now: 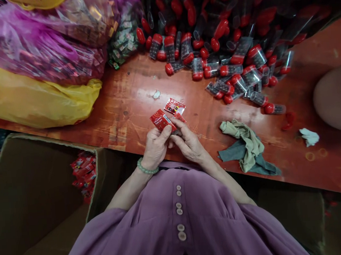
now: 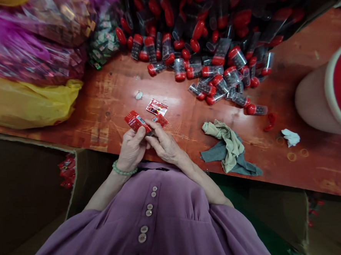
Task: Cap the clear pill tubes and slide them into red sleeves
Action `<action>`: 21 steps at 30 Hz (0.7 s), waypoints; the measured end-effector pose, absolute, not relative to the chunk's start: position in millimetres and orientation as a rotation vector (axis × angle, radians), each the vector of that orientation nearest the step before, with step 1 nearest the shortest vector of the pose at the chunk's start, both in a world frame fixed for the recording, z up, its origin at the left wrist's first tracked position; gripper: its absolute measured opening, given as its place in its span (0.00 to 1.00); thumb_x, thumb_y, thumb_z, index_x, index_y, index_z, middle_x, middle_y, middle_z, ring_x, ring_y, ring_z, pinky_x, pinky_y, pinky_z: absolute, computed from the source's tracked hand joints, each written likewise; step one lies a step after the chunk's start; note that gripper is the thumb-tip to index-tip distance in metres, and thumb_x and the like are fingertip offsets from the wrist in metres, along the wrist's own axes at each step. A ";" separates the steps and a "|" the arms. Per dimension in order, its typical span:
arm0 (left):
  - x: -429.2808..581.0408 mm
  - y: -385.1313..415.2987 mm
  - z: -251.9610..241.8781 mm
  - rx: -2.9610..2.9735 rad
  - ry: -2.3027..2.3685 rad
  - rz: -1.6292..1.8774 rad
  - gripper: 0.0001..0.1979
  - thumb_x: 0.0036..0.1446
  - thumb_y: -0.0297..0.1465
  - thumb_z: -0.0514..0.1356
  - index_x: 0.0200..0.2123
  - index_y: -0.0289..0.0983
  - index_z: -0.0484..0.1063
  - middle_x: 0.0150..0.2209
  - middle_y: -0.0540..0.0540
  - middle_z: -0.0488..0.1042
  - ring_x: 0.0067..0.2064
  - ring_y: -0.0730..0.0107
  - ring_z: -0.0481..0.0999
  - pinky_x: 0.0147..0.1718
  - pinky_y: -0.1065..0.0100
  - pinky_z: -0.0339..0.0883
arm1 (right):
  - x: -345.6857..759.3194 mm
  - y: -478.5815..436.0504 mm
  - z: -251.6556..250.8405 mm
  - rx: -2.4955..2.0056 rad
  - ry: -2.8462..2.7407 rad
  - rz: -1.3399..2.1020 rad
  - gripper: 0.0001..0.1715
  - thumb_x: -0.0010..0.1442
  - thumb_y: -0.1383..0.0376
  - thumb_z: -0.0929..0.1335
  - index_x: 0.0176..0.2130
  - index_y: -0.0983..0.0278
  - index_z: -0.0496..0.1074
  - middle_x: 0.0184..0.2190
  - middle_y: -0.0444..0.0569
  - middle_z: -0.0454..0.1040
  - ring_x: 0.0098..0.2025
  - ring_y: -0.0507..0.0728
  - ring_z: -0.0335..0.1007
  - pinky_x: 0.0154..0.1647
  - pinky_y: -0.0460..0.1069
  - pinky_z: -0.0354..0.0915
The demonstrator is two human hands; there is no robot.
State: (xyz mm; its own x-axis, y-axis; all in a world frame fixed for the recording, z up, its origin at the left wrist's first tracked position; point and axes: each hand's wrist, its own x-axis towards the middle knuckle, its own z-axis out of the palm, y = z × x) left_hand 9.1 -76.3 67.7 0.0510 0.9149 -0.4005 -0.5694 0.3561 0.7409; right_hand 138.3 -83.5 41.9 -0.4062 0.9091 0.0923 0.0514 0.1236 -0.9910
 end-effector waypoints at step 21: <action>-21.2 -100.0 50.6 0.661 1.092 1.089 0.19 0.54 0.45 0.67 0.33 0.33 0.79 0.26 0.49 0.76 0.26 0.73 0.73 0.29 0.70 0.70 | 119.6 -84.3 17.7 -0.889 -1.633 1.392 0.23 0.69 0.52 0.64 0.58 0.57 0.60 0.44 0.50 0.78 0.32 0.53 0.78 0.33 0.50 0.76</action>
